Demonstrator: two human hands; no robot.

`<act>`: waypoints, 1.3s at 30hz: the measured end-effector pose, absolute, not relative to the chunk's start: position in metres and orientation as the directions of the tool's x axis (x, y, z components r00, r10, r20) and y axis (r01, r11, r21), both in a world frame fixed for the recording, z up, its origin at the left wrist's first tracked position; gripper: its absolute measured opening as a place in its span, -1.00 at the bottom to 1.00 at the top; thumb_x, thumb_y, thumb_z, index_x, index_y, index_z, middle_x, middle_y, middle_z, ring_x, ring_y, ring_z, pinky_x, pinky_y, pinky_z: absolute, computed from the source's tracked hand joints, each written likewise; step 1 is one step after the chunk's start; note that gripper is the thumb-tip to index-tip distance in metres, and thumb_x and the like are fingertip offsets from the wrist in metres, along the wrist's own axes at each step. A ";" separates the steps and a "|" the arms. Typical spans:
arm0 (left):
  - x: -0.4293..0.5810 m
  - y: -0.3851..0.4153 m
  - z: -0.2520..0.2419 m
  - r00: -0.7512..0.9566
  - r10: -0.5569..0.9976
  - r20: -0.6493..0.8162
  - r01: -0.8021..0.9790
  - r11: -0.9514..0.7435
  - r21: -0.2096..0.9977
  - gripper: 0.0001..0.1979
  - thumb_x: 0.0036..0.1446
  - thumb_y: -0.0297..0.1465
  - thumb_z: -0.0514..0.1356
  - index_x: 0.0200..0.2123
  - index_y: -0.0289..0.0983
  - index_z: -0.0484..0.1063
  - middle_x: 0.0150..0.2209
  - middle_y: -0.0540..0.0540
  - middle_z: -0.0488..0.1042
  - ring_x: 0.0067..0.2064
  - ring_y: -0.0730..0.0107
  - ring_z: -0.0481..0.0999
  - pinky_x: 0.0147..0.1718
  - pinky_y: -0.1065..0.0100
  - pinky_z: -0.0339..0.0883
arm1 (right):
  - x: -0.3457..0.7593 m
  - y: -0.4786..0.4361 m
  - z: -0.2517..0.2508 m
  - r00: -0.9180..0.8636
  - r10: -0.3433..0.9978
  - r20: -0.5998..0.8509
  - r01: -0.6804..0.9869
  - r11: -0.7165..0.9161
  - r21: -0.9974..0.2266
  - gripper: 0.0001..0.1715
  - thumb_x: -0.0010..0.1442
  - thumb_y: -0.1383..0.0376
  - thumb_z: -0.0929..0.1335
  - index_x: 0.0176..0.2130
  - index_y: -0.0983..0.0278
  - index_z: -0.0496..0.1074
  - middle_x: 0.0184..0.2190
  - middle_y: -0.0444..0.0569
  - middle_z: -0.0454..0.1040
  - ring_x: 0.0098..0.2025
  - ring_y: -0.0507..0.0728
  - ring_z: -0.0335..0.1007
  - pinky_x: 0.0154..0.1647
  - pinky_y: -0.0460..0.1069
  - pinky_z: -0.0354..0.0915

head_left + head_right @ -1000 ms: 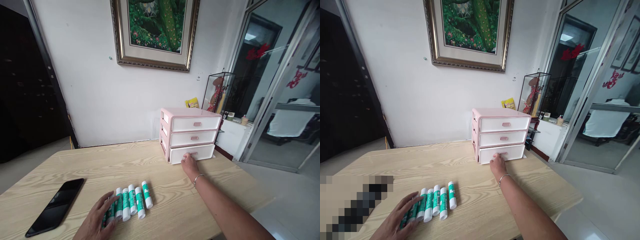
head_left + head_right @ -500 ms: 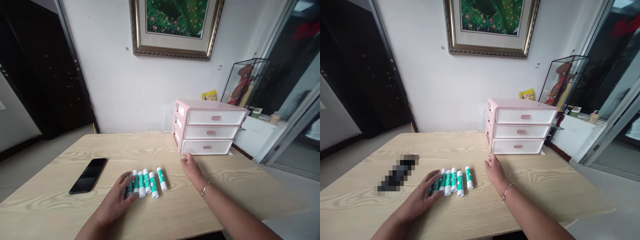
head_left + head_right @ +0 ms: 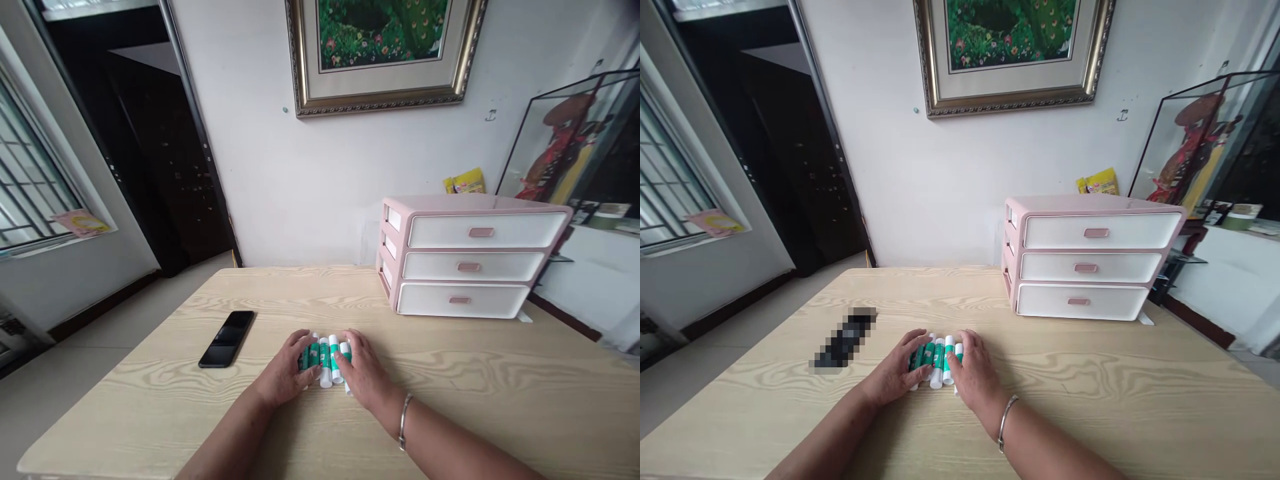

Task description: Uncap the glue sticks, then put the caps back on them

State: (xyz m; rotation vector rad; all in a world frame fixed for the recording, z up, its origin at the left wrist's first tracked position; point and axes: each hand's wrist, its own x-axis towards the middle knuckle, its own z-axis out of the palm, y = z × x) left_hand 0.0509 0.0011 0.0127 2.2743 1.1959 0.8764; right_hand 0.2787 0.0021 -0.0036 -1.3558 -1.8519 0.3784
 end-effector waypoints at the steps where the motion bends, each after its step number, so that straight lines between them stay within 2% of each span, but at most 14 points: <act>1: 0.052 0.003 0.015 0.427 0.843 0.327 0.563 -0.532 0.632 -0.38 0.17 -0.12 0.25 0.25 -0.19 0.32 0.28 -0.30 0.22 0.31 0.02 0.26 0.25 0.06 0.22 | 0.280 0.004 -0.002 -0.085 0.914 0.396 0.648 0.352 -0.675 -0.54 0.24 0.25 0.30 0.12 0.26 0.33 0.15 0.13 0.40 0.24 0.22 0.26 0.29 0.11 0.16; 4: 0.054 0.007 0.021 0.377 0.878 0.296 0.545 -0.468 0.695 -0.39 0.15 -0.13 0.25 0.22 -0.24 0.36 0.29 -0.31 0.23 0.32 0.00 0.25 0.28 0.07 0.17 | 0.282 0.011 0.005 0.005 0.958 0.286 0.596 0.227 -0.770 -0.51 0.18 0.26 0.31 0.10 0.28 0.35 0.13 0.14 0.42 0.21 0.23 0.30 0.26 0.10 0.19; 7: 0.054 0.008 0.026 0.257 0.929 0.267 0.512 -0.365 0.777 -0.45 0.17 -0.18 0.19 0.19 -0.27 0.39 0.28 -0.28 0.27 0.32 0.05 0.25 0.30 0.09 0.12 | 0.283 0.019 0.007 0.048 0.975 0.216 0.548 0.155 -0.822 -0.49 0.20 0.23 0.29 0.12 0.30 0.36 0.14 0.14 0.43 0.19 0.23 0.32 0.24 0.10 0.20; 10: 0.052 0.003 0.032 0.116 0.967 0.227 0.477 -0.254 0.841 -0.47 0.20 -0.19 0.11 0.18 -0.29 0.39 0.23 -0.25 0.36 0.25 0.12 0.34 0.25 0.13 0.20 | 0.285 0.023 0.005 0.062 0.975 0.212 0.523 0.149 -0.839 -0.51 0.22 0.18 0.28 0.11 0.30 0.38 0.14 0.14 0.43 0.20 0.24 0.32 0.24 0.11 0.19; 14: 0.046 -0.011 0.037 0.003 0.979 0.205 0.468 -0.183 0.865 -0.49 0.22 -0.14 0.08 0.14 -0.27 0.42 0.17 -0.22 0.43 0.10 0.17 0.49 0.11 0.18 0.35 | 0.292 0.022 -0.002 0.073 0.976 0.207 0.461 0.151 -0.875 -0.50 0.23 0.15 0.28 0.11 0.28 0.36 0.15 0.12 0.43 0.20 0.23 0.34 0.22 0.11 0.22; 17: 0.037 -0.018 0.032 -0.083 0.971 0.223 0.534 -0.145 0.833 -0.50 0.21 -0.15 0.08 0.11 -0.28 0.44 0.08 -0.23 0.50 -0.05 0.18 0.56 -0.06 0.20 0.45 | 0.296 0.020 -0.004 0.090 0.976 0.197 0.404 0.145 -0.903 -0.52 0.22 0.18 0.26 0.10 0.29 0.36 0.10 0.13 0.47 0.14 0.22 0.40 0.16 0.10 0.29; 19: 0.033 -0.020 0.026 -0.124 0.959 0.256 0.642 -0.119 0.757 -0.54 0.20 -0.19 0.07 0.06 -0.30 0.48 -0.01 -0.22 0.54 -0.13 0.20 0.57 -0.13 0.22 0.45 | 0.297 0.019 -0.004 0.098 0.972 0.214 0.401 0.158 -0.902 -0.56 0.22 0.21 0.26 0.06 0.28 0.39 0.06 0.12 0.50 0.12 0.22 0.42 0.14 0.10 0.31; 23: 0.034 -0.020 0.016 -0.119 0.950 0.287 0.812 -0.073 0.579 -0.62 0.20 -0.16 0.08 -0.16 -0.27 0.56 -0.21 -0.18 0.55 -0.18 0.18 0.54 -0.16 0.23 0.36 | 0.296 0.016 0.001 0.123 0.947 0.297 0.472 0.207 -0.857 -0.60 0.20 0.25 0.26 0.01 0.29 0.42 0.06 0.11 0.49 0.15 0.22 0.37 0.18 0.11 0.26; 26: 0.042 -0.020 0.017 -0.109 0.955 0.274 0.847 -0.055 0.528 -0.67 0.15 -0.13 0.13 -0.34 -0.25 0.55 -0.28 -0.20 0.54 -0.19 0.12 0.51 -0.18 0.21 0.28 | 0.295 0.015 0.004 0.138 0.922 0.362 0.527 0.241 -0.815 -0.64 0.20 0.27 0.26 -0.03 0.28 0.45 0.04 0.11 0.50 0.12 0.22 0.37 0.20 0.11 0.23; 28: 0.045 -0.017 0.018 -0.108 0.959 0.262 0.864 -0.039 0.501 -0.67 0.14 -0.12 0.14 -0.39 -0.25 0.54 -0.31 -0.21 0.54 -0.20 0.10 0.50 -0.18 0.21 0.24 | 0.295 0.016 0.003 0.134 0.914 0.383 0.542 0.256 -0.800 -0.66 0.20 0.26 0.26 -0.06 0.27 0.47 0.00 0.09 0.52 0.10 0.21 0.39 0.17 0.10 0.25; 34: 0.052 -0.010 0.014 -0.181 0.963 0.200 0.859 0.056 0.508 -0.76 0.06 -0.19 0.23 -0.42 -0.26 0.52 -0.30 -0.18 0.57 -0.26 0.23 0.51 -0.30 0.33 0.18 | 0.303 0.024 -0.009 0.164 0.921 0.354 0.523 0.223 -0.823 -0.68 0.16 0.23 0.30 -0.10 0.19 0.51 -0.08 0.07 0.57 0.03 0.25 0.45 0.04 0.09 0.34; 37: 0.053 -0.012 0.017 -0.263 0.949 0.176 0.826 0.127 0.549 -0.79 -0.01 -0.22 0.28 -0.47 -0.26 0.51 -0.36 -0.16 0.58 -0.32 0.27 0.50 -0.38 0.35 0.13 | 0.306 0.027 -0.011 0.159 0.926 0.343 0.508 0.221 -0.832 -0.67 0.15 0.19 0.31 -0.11 0.20 0.51 -0.08 0.11 0.56 0.04 0.28 0.44 0.04 0.11 0.34; 39: 0.052 -0.014 0.024 -0.315 0.933 0.176 0.792 0.156 0.590 -0.80 0.00 -0.23 0.27 -0.42 -0.26 0.52 -0.41 -0.14 0.57 -0.38 0.29 0.49 -0.43 0.35 0.11 | 0.306 0.027 -0.009 0.144 0.930 0.338 0.494 0.228 -0.839 -0.63 0.16 0.15 0.30 -0.09 0.23 0.50 -0.05 0.12 0.54 0.05 0.29 0.43 0.07 0.13 0.33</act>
